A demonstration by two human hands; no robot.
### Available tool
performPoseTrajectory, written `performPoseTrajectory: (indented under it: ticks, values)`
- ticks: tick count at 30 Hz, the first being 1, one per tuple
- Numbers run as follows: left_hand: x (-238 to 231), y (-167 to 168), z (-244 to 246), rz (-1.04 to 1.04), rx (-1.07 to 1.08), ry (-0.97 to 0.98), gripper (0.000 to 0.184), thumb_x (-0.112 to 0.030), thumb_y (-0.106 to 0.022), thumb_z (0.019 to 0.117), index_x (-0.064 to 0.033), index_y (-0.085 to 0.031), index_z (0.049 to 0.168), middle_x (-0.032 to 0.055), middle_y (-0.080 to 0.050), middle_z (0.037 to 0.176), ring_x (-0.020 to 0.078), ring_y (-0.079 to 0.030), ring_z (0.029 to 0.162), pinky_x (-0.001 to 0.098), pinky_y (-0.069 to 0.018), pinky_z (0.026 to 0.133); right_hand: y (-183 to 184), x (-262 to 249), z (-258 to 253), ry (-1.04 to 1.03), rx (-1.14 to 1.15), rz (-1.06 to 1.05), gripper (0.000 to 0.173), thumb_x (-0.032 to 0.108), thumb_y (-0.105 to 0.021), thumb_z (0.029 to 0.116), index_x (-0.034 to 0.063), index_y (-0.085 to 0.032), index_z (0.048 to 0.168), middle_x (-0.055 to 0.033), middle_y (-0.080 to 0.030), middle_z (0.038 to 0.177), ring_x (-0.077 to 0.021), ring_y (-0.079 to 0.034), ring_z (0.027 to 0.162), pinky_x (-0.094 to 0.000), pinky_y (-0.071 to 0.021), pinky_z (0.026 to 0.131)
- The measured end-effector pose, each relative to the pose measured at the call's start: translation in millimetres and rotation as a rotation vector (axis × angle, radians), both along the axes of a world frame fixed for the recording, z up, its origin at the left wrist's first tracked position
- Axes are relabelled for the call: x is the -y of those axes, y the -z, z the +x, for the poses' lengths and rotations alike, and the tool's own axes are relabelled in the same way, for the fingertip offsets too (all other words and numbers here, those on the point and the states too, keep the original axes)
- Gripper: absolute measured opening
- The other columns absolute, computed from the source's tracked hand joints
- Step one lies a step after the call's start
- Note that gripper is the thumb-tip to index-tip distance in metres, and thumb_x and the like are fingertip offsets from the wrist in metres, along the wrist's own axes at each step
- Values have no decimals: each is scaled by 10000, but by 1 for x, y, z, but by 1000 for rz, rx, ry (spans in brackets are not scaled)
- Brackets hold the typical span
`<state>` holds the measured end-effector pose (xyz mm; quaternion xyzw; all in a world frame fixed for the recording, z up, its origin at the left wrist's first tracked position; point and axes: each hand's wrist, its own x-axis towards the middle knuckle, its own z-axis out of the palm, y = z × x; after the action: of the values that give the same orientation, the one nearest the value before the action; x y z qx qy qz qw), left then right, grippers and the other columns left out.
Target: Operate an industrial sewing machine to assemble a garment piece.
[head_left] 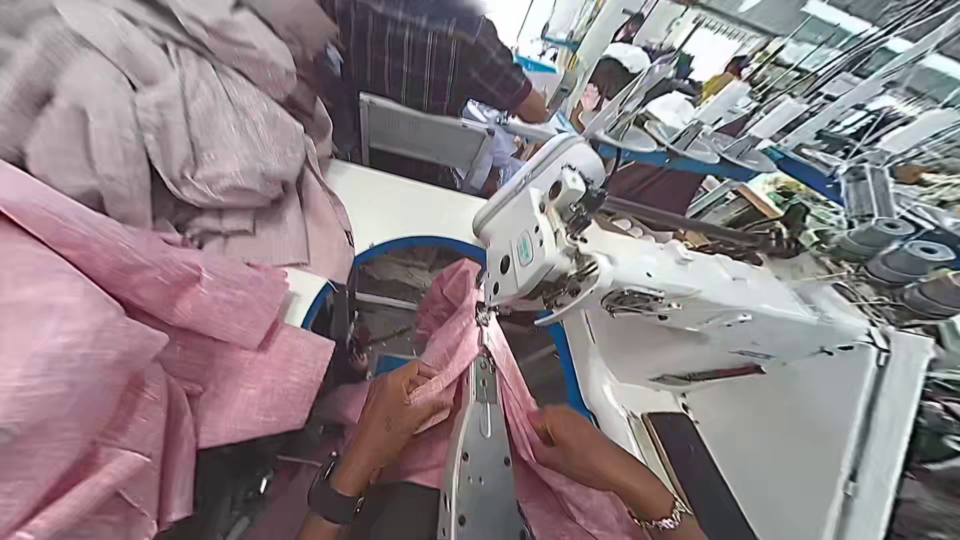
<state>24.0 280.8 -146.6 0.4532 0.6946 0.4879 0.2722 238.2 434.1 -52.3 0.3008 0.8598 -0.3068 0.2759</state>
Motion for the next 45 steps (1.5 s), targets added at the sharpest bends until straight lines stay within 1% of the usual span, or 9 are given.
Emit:
performPoseTrajectory:
  ticks: [2, 5, 7, 10, 14, 18, 29, 38, 45]
  values:
    - [-26, 29, -16, -319, -112, 120, 705, -345, -820, 837, -42, -571, 1423, 219, -690, 1228, 384, -663, 1135, 598, -492, 1002, 45, -20, -1, -112, 149, -101, 245, 110, -687, 940, -130, -641, 957, -287, -645, 910, -423, -629, 892, -620, -458, 837]
    - [-89, 60, -20, -562, -405, 135, 338, -121, -518, 1021, 41, -617, 1302, 292, -645, 1260, 462, -600, 1219, 644, -457, 987, 80, -30, -10, -126, 235, -3, 357, 103, -674, 954, -93, -604, 1244, -309, -652, 1138, -438, -651, 1033, -625, -499, 883]
    - [-102, 10, -54, -496, -540, -81, 325, -82, -453, 1043, 19, -642, 1288, 299, -681, 1158, 486, -635, 1141, 640, -475, 952, 23, -11, -23, 15, 170, 410, 281, 56, -598, 974, -63, -663, 1221, -312, -640, 1254, -494, -597, 1209, -656, -470, 969]
    - [-39, -54, -69, -313, -882, -68, 408, -36, -530, 994, 10, -556, 1398, 245, -695, 806, 469, -698, 815, 598, -524, 774, -29, 54, 19, 47, -372, 908, 52, -21, -707, 799, -1, -743, 831, -218, -710, 809, -475, -699, 872, -592, -536, 648]
    - [38, -65, 15, -38, -1020, 80, 516, -346, -660, 955, 45, -639, 1290, 107, -588, 535, 329, -630, 506, 482, -511, 549, 0, 117, 53, -76, -525, 811, 92, 84, -733, 773, 28, -714, 704, -135, -662, 639, -398, -695, 692, -557, -520, 600]
    - [20, -34, 87, 245, -938, -86, 142, -49, -621, 890, -8, -752, 854, 72, -567, 497, 242, -594, 442, 391, -494, 490, 2, 97, 63, 29, -682, 783, 201, 196, -633, 865, 60, -734, 756, -80, -681, 658, -312, -697, 667, -525, -536, 638]
    - [13, -8, 96, 353, 33, -150, 266, -106, -525, 953, -53, -748, 817, 5, -682, 649, 24, -625, 589, 238, -486, 562, -5, 137, 15, -228, -667, 742, 153, 85, -592, 857, 108, -706, 757, -25, -633, 617, -224, -643, 627, -405, -479, 658]
    - [-7, -26, 83, 134, -205, -170, 346, -169, -490, 971, -5, -765, 1105, 41, -525, 485, 208, -552, 405, 377, -453, 398, -45, 119, -9, -146, -188, 546, 263, 159, -588, 956, -8, -676, 772, -151, -619, 599, -340, -668, 583, -484, -502, 557]
    - [0, -15, 61, 198, -125, 147, 268, -167, -491, 976, -37, -709, 892, 62, -494, 504, 244, -550, 441, 411, -423, 428, -42, 125, -20, -130, -149, 559, 188, 121, -600, 929, 4, -681, 805, -133, -597, 560, -321, -650, 504, -464, -480, 435]
